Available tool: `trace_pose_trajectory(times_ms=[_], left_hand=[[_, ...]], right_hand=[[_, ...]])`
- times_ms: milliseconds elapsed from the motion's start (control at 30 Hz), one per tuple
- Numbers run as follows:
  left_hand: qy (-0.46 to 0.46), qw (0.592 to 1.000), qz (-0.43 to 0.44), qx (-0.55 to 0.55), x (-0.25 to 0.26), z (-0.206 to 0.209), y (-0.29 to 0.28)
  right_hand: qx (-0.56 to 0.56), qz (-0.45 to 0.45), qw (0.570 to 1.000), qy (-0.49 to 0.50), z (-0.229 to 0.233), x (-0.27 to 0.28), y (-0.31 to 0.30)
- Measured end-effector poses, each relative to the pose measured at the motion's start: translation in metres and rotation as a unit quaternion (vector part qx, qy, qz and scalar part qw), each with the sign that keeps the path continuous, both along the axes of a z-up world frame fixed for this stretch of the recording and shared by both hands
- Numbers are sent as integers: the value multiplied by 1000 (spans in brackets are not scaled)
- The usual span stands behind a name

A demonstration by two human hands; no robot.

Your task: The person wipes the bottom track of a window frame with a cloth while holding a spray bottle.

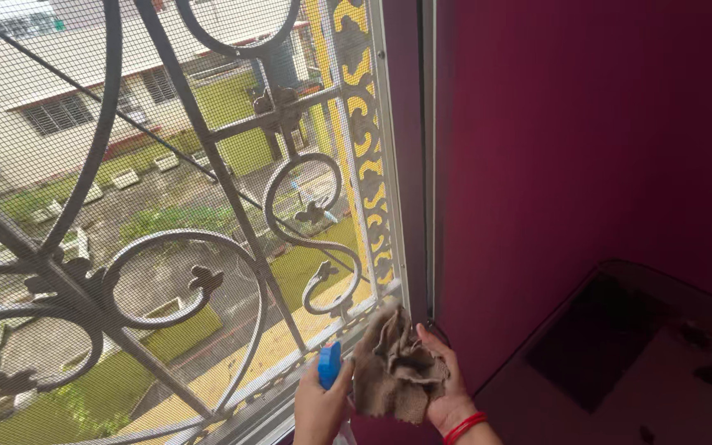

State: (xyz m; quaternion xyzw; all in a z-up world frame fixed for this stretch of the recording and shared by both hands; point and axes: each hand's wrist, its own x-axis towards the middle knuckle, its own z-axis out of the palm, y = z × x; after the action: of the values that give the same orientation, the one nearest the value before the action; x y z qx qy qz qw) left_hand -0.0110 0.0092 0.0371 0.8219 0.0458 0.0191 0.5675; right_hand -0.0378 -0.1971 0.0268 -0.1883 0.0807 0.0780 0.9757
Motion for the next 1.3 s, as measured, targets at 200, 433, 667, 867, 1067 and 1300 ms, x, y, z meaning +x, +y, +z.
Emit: trace_pose_trajectory(times_ms=[200, 433, 667, 867, 1067, 1300], left_hand=[[105, 981, -90, -139, 13, -40, -20], [-35, 986, -108, 121, -13, 15, -54], [31, 977, -138, 158, -1, 51, -59], [101, 985, -140, -31, 37, -66, -35], [258, 936, -79, -225, 28, -78, -40], [286, 835, 39, -468, 7, -13, -65]], right_hand=[[-62, -3, 994, 85, -11, -1, -15], [-125, 113, 978, 121, 19, -9, -56], [-163, 172, 971, 24, -18, -5, -79], [-279, 122, 952, -29, -21, 16, -114], [-587, 39, 742, -321, 54, 20, -101], [-731, 38, 548, -406, 96, -5, -110]])
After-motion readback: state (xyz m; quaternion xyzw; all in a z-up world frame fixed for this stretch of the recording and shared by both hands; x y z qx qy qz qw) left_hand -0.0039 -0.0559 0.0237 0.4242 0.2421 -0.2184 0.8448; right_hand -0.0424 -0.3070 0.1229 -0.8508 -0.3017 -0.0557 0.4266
